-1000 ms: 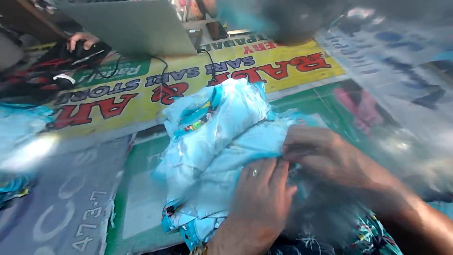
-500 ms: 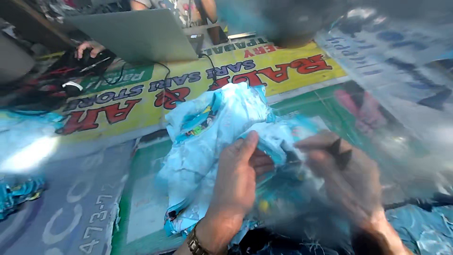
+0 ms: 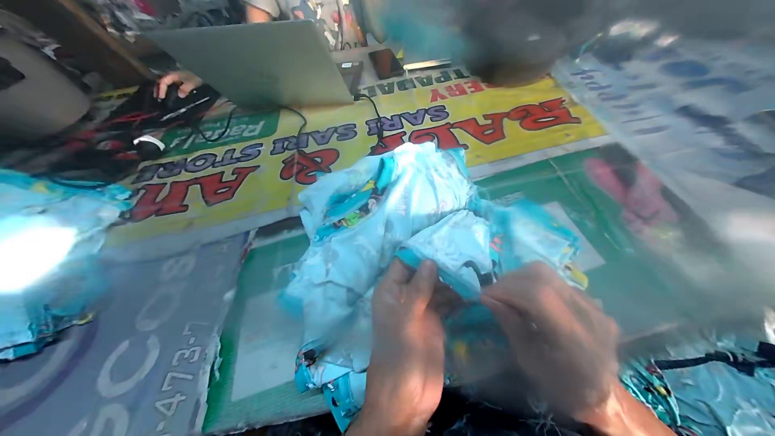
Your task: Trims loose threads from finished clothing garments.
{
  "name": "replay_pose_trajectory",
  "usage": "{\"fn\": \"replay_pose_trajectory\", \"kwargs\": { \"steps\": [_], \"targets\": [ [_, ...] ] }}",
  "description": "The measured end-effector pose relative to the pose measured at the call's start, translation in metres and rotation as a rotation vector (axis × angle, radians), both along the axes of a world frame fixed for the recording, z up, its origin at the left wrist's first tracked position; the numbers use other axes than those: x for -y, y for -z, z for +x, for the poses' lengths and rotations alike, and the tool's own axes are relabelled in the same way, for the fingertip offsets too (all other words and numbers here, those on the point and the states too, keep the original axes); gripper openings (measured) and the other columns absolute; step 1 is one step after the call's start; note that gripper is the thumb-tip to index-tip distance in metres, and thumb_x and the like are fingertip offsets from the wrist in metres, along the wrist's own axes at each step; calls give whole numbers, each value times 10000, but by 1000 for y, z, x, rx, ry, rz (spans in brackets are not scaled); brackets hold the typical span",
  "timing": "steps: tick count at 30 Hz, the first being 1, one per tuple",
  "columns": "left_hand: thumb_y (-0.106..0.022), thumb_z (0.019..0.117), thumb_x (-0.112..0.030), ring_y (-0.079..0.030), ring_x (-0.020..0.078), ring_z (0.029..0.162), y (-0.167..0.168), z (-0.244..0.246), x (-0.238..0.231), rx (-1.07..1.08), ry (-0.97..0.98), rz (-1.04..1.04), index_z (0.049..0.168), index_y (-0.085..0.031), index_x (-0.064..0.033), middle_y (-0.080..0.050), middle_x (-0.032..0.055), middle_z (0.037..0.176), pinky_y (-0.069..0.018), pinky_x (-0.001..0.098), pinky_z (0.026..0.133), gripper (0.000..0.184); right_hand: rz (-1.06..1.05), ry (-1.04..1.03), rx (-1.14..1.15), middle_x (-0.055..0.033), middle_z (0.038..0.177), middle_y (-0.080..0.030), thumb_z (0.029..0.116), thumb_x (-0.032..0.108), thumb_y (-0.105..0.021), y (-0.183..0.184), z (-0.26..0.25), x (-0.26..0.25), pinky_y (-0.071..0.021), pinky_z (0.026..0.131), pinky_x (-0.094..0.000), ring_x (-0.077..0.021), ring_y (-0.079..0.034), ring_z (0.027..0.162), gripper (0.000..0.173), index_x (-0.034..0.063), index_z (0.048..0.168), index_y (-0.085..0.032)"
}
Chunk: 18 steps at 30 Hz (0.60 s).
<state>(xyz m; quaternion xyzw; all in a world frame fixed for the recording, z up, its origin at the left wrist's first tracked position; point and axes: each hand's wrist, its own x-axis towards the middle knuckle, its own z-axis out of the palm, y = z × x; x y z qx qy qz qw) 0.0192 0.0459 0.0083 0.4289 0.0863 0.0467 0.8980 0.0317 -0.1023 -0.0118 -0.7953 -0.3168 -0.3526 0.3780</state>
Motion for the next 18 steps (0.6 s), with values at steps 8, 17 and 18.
{"fn": "replay_pose_trajectory", "kwargs": {
  "steps": [8, 17, 18],
  "targets": [
    [-376, 1082, -112, -710, 134, 787, 12, 5, -3, 26, -31, -112, 1091, -587, -51, -693, 75, 890, -616, 301, 729, 219, -66, -80, -207, -51, 844, -614, 1034, 488, -555, 4, -26, 12, -463, 561, -198, -87, -573, 666, 430, 80, 1167, -589],
    [-360, 1087, -110, -728, 164, 832, 9, 7, -7, -72, -57, -274, 1152, -591, -43, -702, 105, 944, -627, 320, 750, 249, 62, 40, -249, -57, 1001, -697, 988, 333, -670, 11, -7, -5, -523, 704, -124, 8, -644, 839, 367, 47, 1210, -608],
    [-361, 1086, -110, -730, 166, 829, 9, 7, -7, -68, -51, -289, 1147, -587, -44, -702, 109, 939, -629, 321, 747, 243, 63, 35, -244, -55, 1000, -696, 989, 325, -668, 11, -5, -7, -523, 708, -120, 11, -646, 845, 344, 51, 1186, -608]
  ]
}}
